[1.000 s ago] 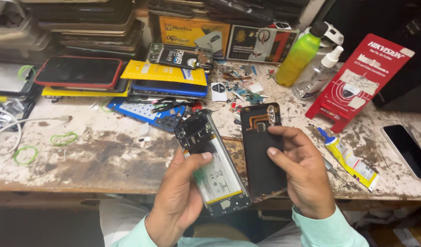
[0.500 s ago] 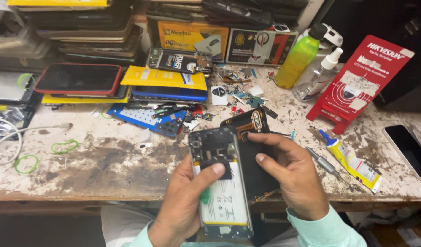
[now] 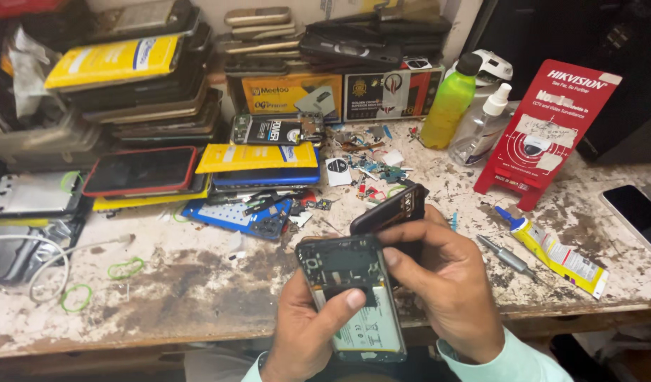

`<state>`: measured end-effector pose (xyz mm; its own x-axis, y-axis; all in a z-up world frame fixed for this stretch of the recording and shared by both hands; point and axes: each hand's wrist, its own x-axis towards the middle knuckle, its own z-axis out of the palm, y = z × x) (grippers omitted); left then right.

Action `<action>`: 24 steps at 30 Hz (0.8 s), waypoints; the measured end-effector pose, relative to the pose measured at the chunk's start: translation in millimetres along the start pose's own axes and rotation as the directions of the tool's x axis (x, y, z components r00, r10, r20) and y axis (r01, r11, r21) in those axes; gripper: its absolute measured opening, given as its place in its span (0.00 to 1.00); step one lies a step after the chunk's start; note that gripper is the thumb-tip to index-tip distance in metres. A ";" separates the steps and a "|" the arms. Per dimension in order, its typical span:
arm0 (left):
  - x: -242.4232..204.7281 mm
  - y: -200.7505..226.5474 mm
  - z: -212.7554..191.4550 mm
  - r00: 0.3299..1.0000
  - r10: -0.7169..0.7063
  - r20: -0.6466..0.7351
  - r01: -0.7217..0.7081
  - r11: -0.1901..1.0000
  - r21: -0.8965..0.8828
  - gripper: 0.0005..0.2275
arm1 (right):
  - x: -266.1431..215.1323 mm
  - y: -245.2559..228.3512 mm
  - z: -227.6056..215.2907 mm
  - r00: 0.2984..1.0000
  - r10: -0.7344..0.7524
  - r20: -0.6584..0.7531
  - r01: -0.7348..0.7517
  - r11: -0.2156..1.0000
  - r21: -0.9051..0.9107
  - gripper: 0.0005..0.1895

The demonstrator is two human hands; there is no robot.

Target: The person applies adhesive tape to the back cover of a disassembled smartphone. They then align and press the back cover onto the phone's chassis, securing it in place. Finally, they use a screwdriver to tighten screws on the back of the device.

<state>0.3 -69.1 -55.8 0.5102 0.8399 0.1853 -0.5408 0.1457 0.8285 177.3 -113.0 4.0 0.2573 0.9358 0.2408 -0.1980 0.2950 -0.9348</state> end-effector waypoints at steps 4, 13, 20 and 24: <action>-1.7 17.5 -7.4 0.988 0.022 0.153 -0.036 0.996 0.088 0.24 | -7.7 -8.2 5.0 0.976 -0.213 0.055 0.217 0.972 -0.090 0.07; 0.1 63.0 -4.9 0.901 -0.012 0.434 -0.069 0.983 0.172 0.27 | -15.8 -13.8 5.9 0.901 -0.404 0.160 0.428 0.886 -0.176 0.10; -1.2 45.1 4.3 0.979 -0.012 0.205 -0.030 0.979 0.200 0.25 | -12.8 -6.6 -2.5 0.969 -0.245 0.037 0.247 0.957 -0.149 0.07; 3.3 29.4 14.4 1.000 0.015 -0.005 -0.016 0.956 -0.293 0.20 | 1.9 4.3 -7.6 0.991 -0.094 -0.097 0.106 0.987 0.120 0.06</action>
<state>-4.3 -69.6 -23.2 0.4985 0.8447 0.1949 -0.7210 0.2791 0.6343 184.1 -111.5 -1.6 0.3651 0.8808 0.3016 -0.2821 0.4134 -0.8657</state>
